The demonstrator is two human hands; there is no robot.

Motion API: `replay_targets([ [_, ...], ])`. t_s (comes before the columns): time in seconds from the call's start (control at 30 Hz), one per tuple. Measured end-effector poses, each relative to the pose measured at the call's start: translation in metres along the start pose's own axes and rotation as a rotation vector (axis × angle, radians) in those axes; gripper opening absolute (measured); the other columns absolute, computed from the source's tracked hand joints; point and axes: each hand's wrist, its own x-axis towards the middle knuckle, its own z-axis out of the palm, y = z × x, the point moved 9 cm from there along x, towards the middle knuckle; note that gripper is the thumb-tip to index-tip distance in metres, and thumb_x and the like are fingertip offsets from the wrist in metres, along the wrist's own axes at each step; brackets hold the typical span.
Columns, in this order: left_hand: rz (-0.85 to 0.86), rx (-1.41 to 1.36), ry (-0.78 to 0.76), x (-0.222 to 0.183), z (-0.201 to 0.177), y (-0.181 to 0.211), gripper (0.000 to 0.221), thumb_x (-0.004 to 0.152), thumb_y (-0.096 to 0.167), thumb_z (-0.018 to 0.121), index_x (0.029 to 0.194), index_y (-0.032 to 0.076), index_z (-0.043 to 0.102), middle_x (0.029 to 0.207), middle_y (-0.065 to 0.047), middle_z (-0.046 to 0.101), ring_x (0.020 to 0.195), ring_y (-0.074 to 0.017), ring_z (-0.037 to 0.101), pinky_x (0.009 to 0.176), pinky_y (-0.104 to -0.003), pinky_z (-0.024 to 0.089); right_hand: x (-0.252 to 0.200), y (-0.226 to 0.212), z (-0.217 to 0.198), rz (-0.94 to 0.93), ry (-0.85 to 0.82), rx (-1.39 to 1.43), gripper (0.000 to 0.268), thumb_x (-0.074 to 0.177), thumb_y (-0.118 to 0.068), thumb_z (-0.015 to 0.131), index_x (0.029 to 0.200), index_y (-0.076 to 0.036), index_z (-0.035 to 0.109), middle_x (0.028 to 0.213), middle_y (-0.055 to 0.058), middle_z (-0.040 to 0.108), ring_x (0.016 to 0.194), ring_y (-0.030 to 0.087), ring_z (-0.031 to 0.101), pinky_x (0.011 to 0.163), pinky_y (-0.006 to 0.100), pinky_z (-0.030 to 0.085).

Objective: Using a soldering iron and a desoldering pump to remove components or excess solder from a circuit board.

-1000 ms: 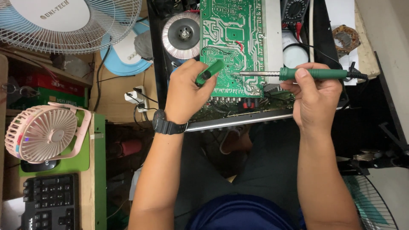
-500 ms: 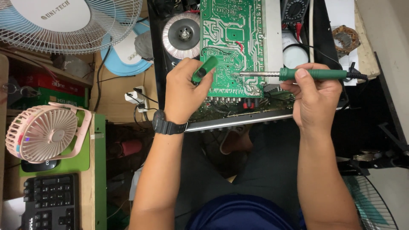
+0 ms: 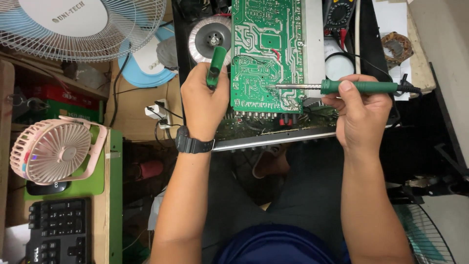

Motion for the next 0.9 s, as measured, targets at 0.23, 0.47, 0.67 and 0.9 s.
replay_targets([
  [0.23, -0.102, 0.051, 0.044, 0.004, 0.0, -0.017, 0.019, 0.109, 0.027, 0.073, 0.099, 0.014, 0.063, 0.082, -0.003, 0.064, 0.066, -0.0251, 0.057, 0.065, -0.046, 0.046, 0.003, 0.008, -0.013, 0.006, 0.078, 0.118, 0.016, 0.114, -0.024, 0.075, 0.122, -0.01, 0.073, 0.104, 0.01, 0.077, 0.081, 0.022, 0.082, 0.077, 0.032, 0.077],
  [0.47, -0.151, 0.045, 0.048, 0.005, -0.001, -0.032, 0.02, 0.11, 0.026, 0.068, 0.101, 0.011, 0.062, 0.091, -0.011, 0.067, 0.076, -0.0321, 0.064, 0.07, -0.05, 0.048, 0.0, 0.004, -0.009, -0.042, 0.026, 0.032, 0.014, 0.117, -0.022, 0.076, 0.123, -0.01, 0.073, 0.101, 0.008, 0.075, 0.087, 0.021, 0.083, 0.086, 0.034, 0.079],
  [0.67, -0.276, -0.137, 0.231, 0.019, -0.009, -0.062, 0.015, 0.105, 0.032, 0.071, 0.107, 0.018, 0.077, 0.098, -0.003, 0.084, 0.094, -0.0254, 0.08, 0.084, -0.043, 0.06, -0.001, 0.006, -0.011, -0.062, 0.04, 0.051, 0.013, 0.117, -0.021, 0.078, 0.123, -0.01, 0.073, 0.101, 0.009, 0.075, 0.085, 0.022, 0.083, 0.084, 0.034, 0.08],
  [0.9, -0.522, -0.297, -0.039, 0.02, -0.023, -0.042, 0.008, 0.102, 0.023, 0.076, 0.098, 0.019, 0.08, 0.081, 0.002, 0.082, 0.079, -0.014, 0.084, 0.077, -0.034, 0.065, 0.001, 0.011, -0.016, -0.071, 0.068, 0.09, 0.013, 0.116, -0.019, 0.079, 0.121, -0.01, 0.071, 0.096, 0.008, 0.072, 0.078, 0.022, 0.08, 0.081, 0.035, 0.078],
])
